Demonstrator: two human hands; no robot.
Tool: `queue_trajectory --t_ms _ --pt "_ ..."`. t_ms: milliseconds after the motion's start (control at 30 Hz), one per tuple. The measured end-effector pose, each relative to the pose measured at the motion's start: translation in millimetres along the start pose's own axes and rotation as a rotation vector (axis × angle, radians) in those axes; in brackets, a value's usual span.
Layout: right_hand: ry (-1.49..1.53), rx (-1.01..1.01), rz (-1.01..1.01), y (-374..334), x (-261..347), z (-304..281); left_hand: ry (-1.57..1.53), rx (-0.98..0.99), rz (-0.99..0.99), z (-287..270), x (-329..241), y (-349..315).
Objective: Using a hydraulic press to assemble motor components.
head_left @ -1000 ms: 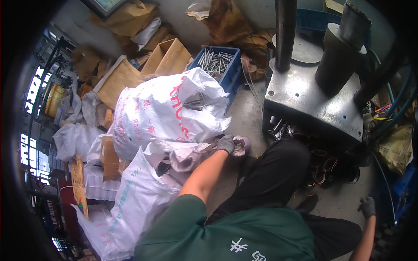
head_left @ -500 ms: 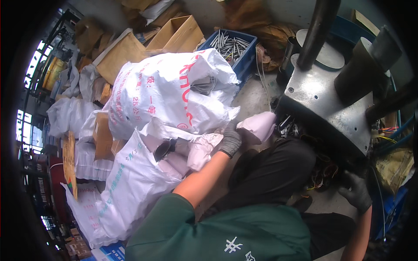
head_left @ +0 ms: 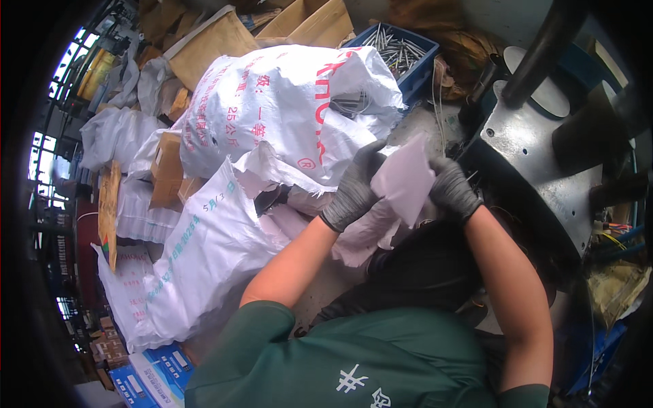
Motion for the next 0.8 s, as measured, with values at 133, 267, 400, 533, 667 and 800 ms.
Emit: queue_trajectory --t_ms 133,267,400,533,667,800 --pt "0.182 -0.356 0.126 -8.3 -14.1 -35.5 0.441 0.239 -0.241 -12.6 79.8 -40.3" --pt "0.091 -0.455 0.072 -9.2 -17.0 -45.9 1.183 0.688 -0.245 -23.9 132.2 -135.7" --pt "-0.031 -0.487 0.095 0.1 -17.2 -44.9 1.324 0.818 -0.182 -49.5 154.4 -181.6" --pt "0.195 -0.347 0.156 4.2 -7.5 -37.7 1.234 0.895 -0.335 -56.6 171.2 -164.2" --pt "0.384 -0.315 0.242 4.5 -3.5 -34.2 1.305 0.952 -0.292 -41.6 170.6 -128.3" --pt "0.06 -0.332 0.297 11.6 -12.4 -40.9 1.023 0.726 -0.229 -2.3 174.7 -111.2"
Point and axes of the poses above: each hand's wrist, its own y-axis towards the middle knuckle, its own z-axis out of the palm, x = y × z, the point moved 3 cm from there along y, towards the middle knuckle, and after that the axes turned 8 degrees about -x, right-handed, at the moved point
